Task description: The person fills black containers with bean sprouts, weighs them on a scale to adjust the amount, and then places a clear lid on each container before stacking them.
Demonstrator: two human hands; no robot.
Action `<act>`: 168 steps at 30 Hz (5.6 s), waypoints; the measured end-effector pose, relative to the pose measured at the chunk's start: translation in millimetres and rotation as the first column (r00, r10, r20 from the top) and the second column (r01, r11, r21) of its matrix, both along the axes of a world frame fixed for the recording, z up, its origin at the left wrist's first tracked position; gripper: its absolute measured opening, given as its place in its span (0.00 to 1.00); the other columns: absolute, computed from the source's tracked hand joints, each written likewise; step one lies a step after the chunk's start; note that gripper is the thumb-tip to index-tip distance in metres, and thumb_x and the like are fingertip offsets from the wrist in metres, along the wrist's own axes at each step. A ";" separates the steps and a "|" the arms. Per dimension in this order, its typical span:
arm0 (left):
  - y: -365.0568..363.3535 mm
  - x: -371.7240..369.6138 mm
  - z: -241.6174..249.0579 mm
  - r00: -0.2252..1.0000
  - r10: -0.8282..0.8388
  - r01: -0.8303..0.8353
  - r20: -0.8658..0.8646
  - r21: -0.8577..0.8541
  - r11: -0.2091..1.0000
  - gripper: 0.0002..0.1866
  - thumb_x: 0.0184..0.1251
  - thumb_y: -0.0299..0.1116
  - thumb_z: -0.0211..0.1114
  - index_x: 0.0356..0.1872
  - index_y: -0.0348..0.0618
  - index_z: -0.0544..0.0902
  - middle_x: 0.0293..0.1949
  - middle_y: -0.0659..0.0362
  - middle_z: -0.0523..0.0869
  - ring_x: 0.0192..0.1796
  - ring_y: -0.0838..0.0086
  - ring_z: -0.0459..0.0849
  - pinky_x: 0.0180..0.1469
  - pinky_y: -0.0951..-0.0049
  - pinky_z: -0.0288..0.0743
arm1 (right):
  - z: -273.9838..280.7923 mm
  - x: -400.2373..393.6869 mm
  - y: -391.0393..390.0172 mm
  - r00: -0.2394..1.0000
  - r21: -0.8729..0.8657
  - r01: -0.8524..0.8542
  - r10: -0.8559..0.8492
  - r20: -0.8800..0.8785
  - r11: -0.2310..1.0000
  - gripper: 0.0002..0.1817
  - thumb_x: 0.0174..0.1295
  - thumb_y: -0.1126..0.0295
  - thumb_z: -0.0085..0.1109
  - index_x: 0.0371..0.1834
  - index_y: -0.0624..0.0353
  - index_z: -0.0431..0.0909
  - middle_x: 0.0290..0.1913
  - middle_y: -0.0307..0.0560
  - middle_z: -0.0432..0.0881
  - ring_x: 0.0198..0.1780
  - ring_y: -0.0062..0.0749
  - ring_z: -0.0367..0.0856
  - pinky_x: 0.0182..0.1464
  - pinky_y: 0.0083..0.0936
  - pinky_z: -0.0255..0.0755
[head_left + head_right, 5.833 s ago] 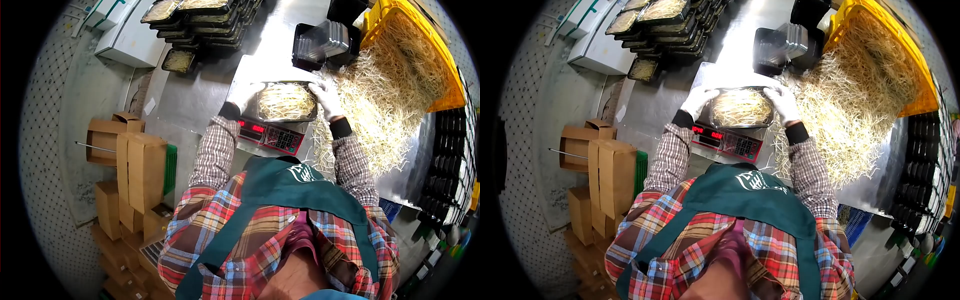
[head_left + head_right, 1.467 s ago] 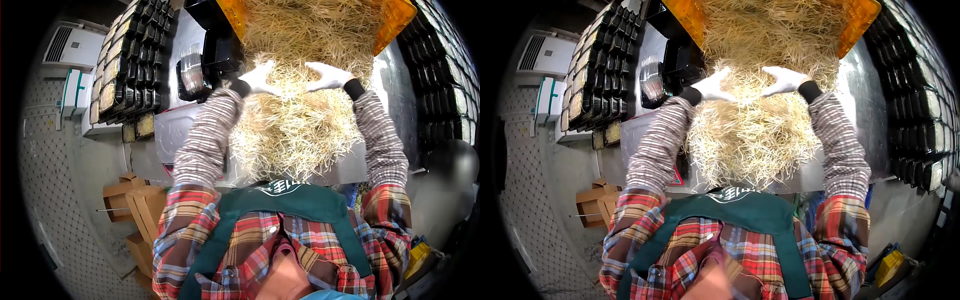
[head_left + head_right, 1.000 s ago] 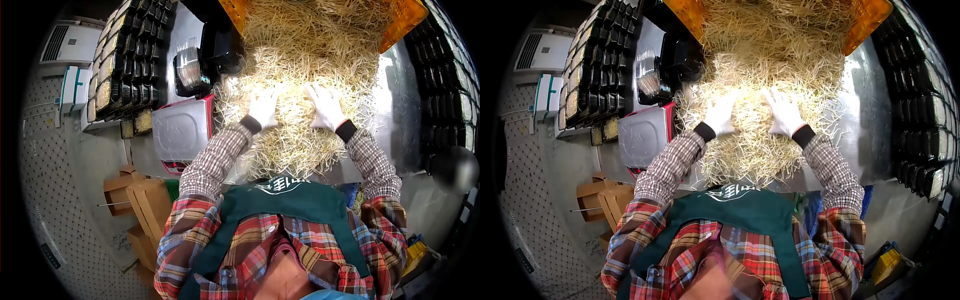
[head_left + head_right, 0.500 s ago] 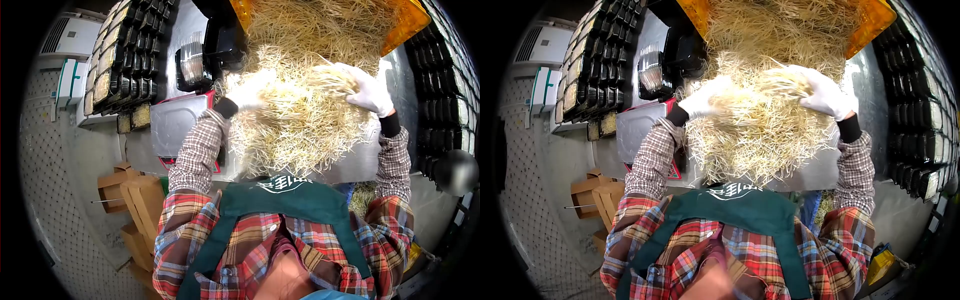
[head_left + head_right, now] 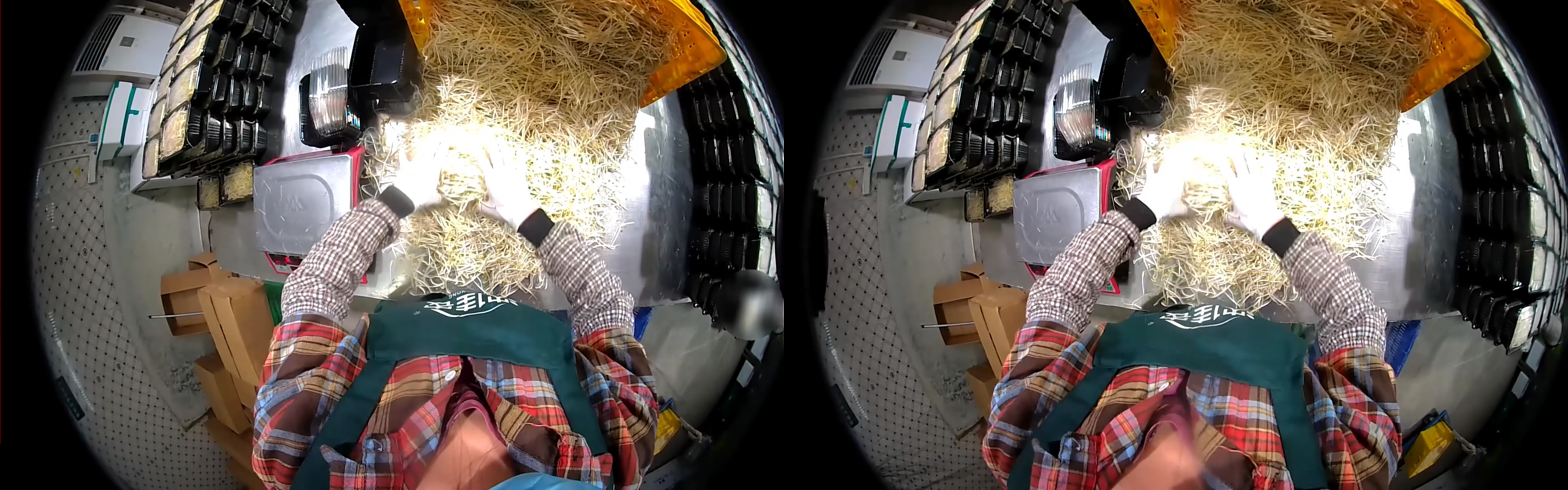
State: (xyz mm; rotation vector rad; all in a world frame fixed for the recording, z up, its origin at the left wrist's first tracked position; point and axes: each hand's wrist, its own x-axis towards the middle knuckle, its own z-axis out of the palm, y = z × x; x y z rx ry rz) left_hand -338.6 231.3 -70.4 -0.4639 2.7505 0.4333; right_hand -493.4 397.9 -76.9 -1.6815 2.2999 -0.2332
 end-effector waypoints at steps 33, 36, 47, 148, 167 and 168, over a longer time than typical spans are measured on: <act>-30.9 -30.4 -38.9 0.962 0.177 -0.081 -0.207 0.403 0.912 0.26 0.72 0.36 0.61 0.70 0.46 0.71 0.58 0.46 0.82 0.57 0.55 0.83 0.56 0.63 0.80 | -76.8 -84.2 0.7 0.825 -0.416 0.084 0.171 0.539 0.906 0.28 0.74 0.73 0.45 0.77 0.46 0.63 0.62 0.50 0.80 0.46 0.35 0.81 0.47 0.25 0.76; -8.1 -30.2 22.6 0.998 -0.007 0.020 -0.065 0.206 0.978 0.23 0.77 0.36 0.54 0.70 0.45 0.72 0.61 0.46 0.82 0.59 0.58 0.83 0.59 0.66 0.79 | -27.1 -104.1 29.3 0.503 -0.239 0.191 0.114 0.857 0.952 0.23 0.74 0.70 0.51 0.72 0.48 0.73 0.50 0.41 0.85 0.31 0.26 0.79 0.32 0.22 0.76; 5.4 11.7 -20.0 0.955 -0.221 0.189 -0.199 -0.166 0.968 0.29 0.73 0.36 0.56 0.75 0.52 0.67 0.72 0.49 0.72 0.68 0.58 0.76 0.69 0.60 0.70 | 142.9 -137.2 95.7 0.942 -0.143 0.106 -0.054 0.330 0.984 0.37 0.61 0.65 0.64 0.76 0.52 0.66 0.67 0.53 0.79 0.73 0.41 0.70 0.74 0.32 0.64; 5.4 10.9 3.1 0.162 0.856 -0.181 -0.491 0.838 0.515 0.33 0.63 0.19 0.54 0.74 0.36 0.67 0.72 0.53 0.72 0.74 0.66 0.68 0.78 0.68 0.55 | 139.1 -166.5 69.4 0.995 0.138 0.077 -0.086 0.056 0.987 0.55 0.45 0.58 0.76 0.78 0.59 0.58 0.65 0.63 0.76 0.65 0.51 0.76 0.68 0.36 0.71; 12.0 66.4 39.9 0.336 0.924 -0.009 -0.181 0.981 0.195 0.33 0.63 0.15 0.47 0.73 0.36 0.66 0.70 0.49 0.72 0.72 0.64 0.70 0.75 0.66 0.63 | 155.5 79.3 -68.9 0.914 -0.223 -0.397 0.362 -0.182 0.890 0.49 0.45 0.68 0.74 0.75 0.48 0.61 0.47 0.53 0.81 0.46 0.50 0.83 0.44 0.42 0.78; -2.0 94.0 55.1 0.313 0.945 0.000 -0.099 0.995 0.104 0.34 0.62 0.14 0.48 0.73 0.36 0.66 0.70 0.50 0.72 0.72 0.64 0.70 0.75 0.66 0.65 | 152.2 99.2 -83.0 0.913 -0.339 -0.407 0.391 -0.118 0.848 0.50 0.44 0.71 0.74 0.76 0.48 0.60 0.50 0.54 0.82 0.47 0.50 0.83 0.47 0.42 0.79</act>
